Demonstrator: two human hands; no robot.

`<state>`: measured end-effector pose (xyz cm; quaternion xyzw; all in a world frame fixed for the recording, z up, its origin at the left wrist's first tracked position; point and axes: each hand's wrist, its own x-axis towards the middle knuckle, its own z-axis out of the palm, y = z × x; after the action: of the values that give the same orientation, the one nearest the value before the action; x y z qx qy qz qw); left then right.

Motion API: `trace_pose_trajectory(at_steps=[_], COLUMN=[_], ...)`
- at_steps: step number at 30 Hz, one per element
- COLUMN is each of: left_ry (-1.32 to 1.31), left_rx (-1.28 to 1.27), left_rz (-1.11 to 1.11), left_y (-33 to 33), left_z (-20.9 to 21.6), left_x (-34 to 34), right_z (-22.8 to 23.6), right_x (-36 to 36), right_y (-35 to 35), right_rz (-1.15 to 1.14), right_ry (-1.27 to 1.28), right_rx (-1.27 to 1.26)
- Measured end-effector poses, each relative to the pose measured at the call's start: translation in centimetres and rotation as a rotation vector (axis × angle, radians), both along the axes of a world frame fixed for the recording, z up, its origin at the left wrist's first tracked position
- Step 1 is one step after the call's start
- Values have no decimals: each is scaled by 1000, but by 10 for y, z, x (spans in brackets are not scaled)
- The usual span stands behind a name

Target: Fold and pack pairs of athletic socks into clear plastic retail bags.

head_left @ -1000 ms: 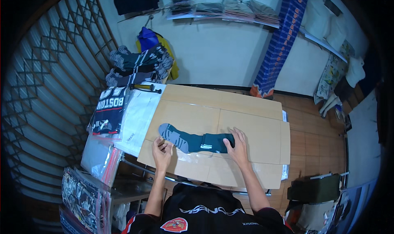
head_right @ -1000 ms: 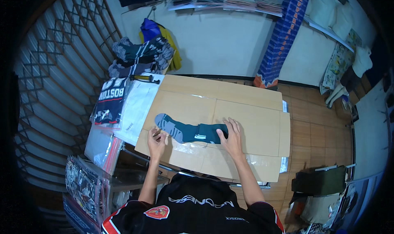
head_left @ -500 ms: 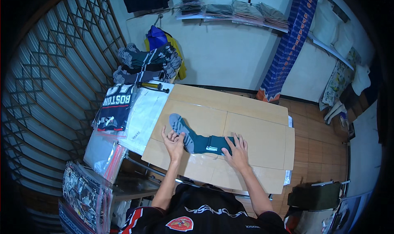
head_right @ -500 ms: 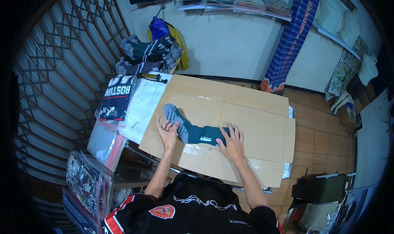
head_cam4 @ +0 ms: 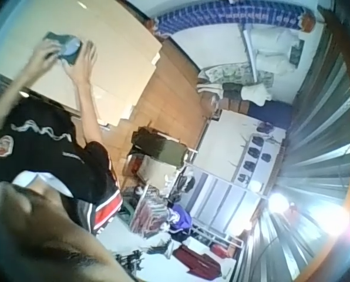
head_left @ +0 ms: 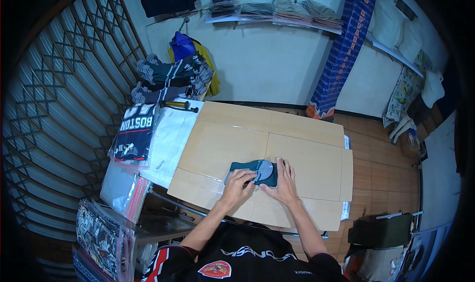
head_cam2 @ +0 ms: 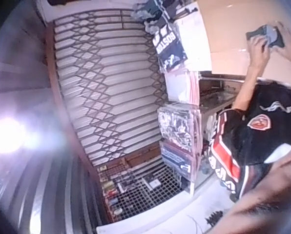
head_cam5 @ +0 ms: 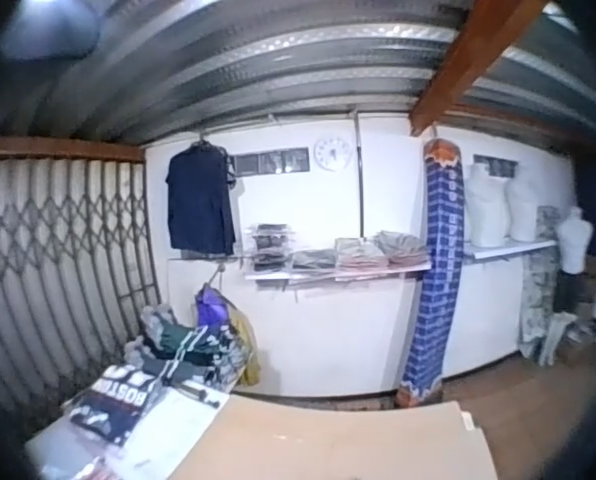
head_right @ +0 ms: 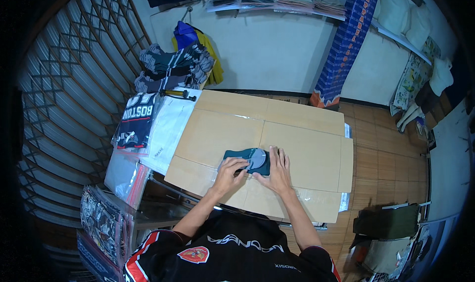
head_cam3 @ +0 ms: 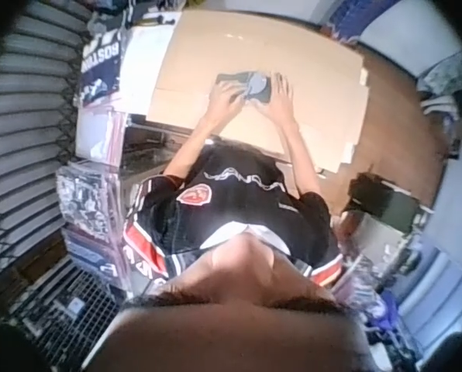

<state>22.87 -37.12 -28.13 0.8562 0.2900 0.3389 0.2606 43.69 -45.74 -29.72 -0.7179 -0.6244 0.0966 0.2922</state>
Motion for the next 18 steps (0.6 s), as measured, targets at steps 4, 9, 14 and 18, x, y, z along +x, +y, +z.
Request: trace_pose_trajectory(at_steps=[4, 9, 14, 18], left_ry=[28, -39, -106, -206], left_rx=[-21, -38, -59, -95], left_rz=[-8, 23, 231, 432], left_y=[1, -4, -16, -25], left_z=[0, 1, 6, 7], left_x=[-2, -14, -55, -103], right_z=[14, 11, 13, 10], right_x=[-4, -4, -17, -36], right_y=[-3, 4, 11, 18], right_rz=[81, 187, 195, 134], right_ry=[-182, -120, -79, -93], right_rx=[-14, 12, 52, 95])
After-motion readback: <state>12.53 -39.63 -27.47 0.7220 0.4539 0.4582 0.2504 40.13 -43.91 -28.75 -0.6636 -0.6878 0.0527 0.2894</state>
